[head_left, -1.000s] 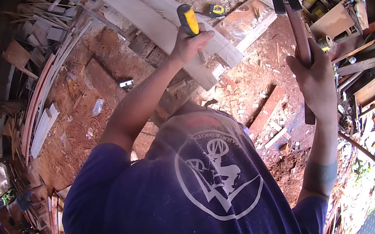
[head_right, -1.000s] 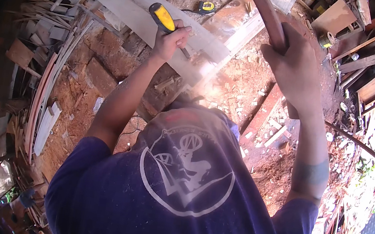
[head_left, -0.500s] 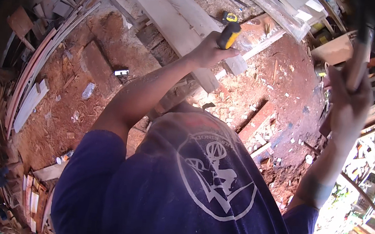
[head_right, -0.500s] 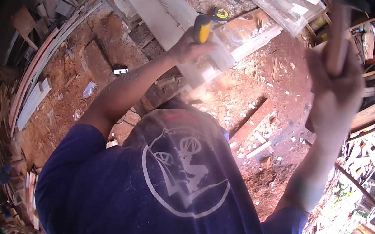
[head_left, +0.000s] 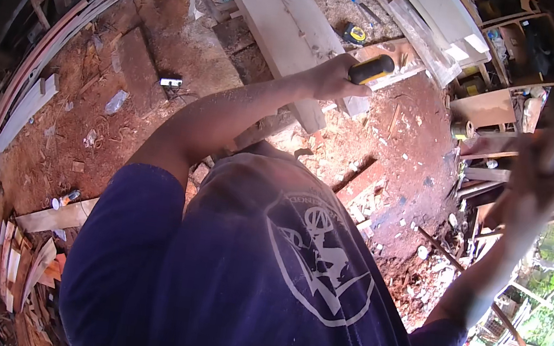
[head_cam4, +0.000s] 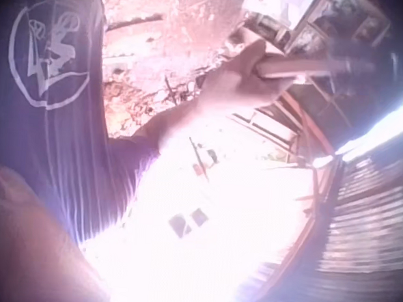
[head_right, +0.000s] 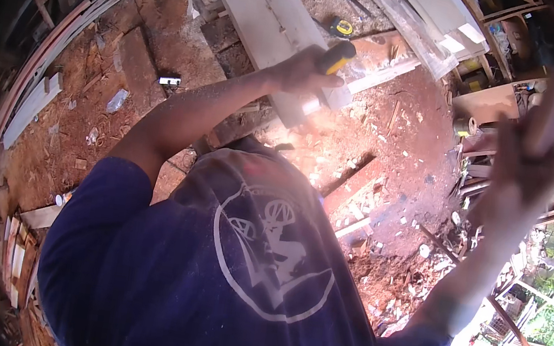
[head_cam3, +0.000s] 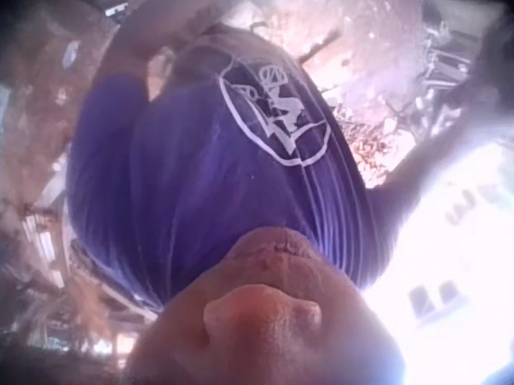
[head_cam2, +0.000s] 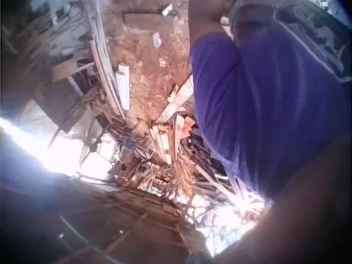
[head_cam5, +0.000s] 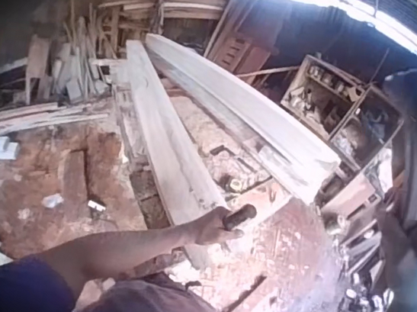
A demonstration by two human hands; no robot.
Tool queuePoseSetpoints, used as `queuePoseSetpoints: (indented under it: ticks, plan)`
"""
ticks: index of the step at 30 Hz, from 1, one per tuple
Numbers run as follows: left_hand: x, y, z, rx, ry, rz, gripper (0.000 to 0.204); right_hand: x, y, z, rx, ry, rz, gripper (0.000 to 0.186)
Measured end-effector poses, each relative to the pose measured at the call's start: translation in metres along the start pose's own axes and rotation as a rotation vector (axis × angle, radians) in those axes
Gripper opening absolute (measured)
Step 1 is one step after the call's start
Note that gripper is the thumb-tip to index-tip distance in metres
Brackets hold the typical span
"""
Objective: The person uses a hammer and a chisel to carve out a mortise or notch in a wooden board. They strike the end of the chisel with the hammer to remove wood chips, then use the chisel by hand to scrape and smooth the interior surfaces of the cutout.
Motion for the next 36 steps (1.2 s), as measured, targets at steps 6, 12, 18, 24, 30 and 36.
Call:
queuePoseSetpoints:
  ticks: [6, 12, 18, 24, 30, 36]
  plan:
    - [-0.011, 0.015, -0.002, -0.016, 0.081, 0.118, 0.023, 0.028, -0.018, -0.03, 0.222, 0.026, -0.122, 0.017]
    - [0.005, 0.004, 0.001, 0.116, 0.187, 0.071, 0.022, -0.022, -0.018, -0.031, 0.115, -0.481, 0.193, 0.007]
    - [-0.015, 0.01, -0.008, 0.134, -0.006, 0.121, 0.024, 0.033, -0.017, -0.014, 0.191, 0.214, -0.393, 0.013]
    - [-0.004, 0.009, 0.02, 0.001, 0.236, 0.101, 0.031, -0.056, -0.036, -0.057, 0.147, -0.551, 0.271, 0.019]
    - [-0.009, 0.004, 0.014, 0.098, -0.032, 0.138, 0.023, -0.005, -0.017, -0.023, 0.118, 0.207, -0.249, 0.014]
    - [0.005, 0.008, 0.017, -0.016, -0.095, 0.073, 0.03, -0.091, -0.054, -0.055, 0.138, -0.456, 0.422, 0.011]
Point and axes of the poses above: each hand's wrist, its own y-axis towards the middle knuckle, its own x-axis out of the back of the hand, z = x × y, the point moved 3 cm from there along y, towards the middle knuckle, and after that the axes turned 10 degrees about -y, right-handed, at the moved point
